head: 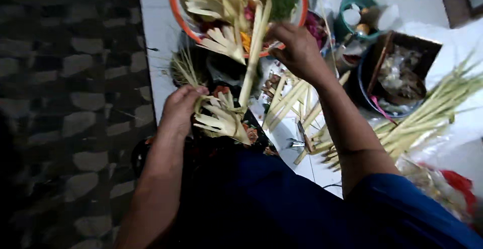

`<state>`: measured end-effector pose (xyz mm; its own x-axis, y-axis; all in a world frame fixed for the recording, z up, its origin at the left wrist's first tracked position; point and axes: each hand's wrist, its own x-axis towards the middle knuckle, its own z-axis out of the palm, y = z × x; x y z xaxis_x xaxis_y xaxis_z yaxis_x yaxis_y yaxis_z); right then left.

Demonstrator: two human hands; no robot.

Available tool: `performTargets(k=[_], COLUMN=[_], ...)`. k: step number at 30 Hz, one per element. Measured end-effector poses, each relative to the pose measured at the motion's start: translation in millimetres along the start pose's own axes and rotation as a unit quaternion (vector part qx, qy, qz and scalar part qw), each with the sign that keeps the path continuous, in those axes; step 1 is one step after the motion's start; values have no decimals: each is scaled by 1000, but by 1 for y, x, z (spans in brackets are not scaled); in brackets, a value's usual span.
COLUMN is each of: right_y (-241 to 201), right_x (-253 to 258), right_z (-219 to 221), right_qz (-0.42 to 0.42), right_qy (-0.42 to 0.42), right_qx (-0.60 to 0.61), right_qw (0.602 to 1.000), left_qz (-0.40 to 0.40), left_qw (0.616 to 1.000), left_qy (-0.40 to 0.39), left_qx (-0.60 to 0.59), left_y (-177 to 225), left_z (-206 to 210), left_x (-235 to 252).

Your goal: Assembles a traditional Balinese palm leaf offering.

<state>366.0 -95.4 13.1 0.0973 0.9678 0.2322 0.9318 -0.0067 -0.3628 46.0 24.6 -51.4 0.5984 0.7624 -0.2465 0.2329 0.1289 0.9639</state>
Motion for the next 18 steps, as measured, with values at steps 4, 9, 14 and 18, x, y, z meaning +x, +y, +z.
performTargets(k=[4,9,14,18], right_y=[69,64,33,38], right_x=[-130,-274,-298,-310], right_z=[33,110,141,123], right_qz=[242,473,513,506], right_qy=[-203,-335,-259,-231], right_qx=[6,47,8,26], right_qw=[949,814,818,831], left_qz=[-3,-16,-19,-1], left_qw=[999,1000,1000,1000], left_qy=[-13,6,1,-7], left_qx=[-29,3,24,12], left_y=[1,10,14,12], left_z=[-4,-4,-3,-4], left_x=[5,11,16,18])
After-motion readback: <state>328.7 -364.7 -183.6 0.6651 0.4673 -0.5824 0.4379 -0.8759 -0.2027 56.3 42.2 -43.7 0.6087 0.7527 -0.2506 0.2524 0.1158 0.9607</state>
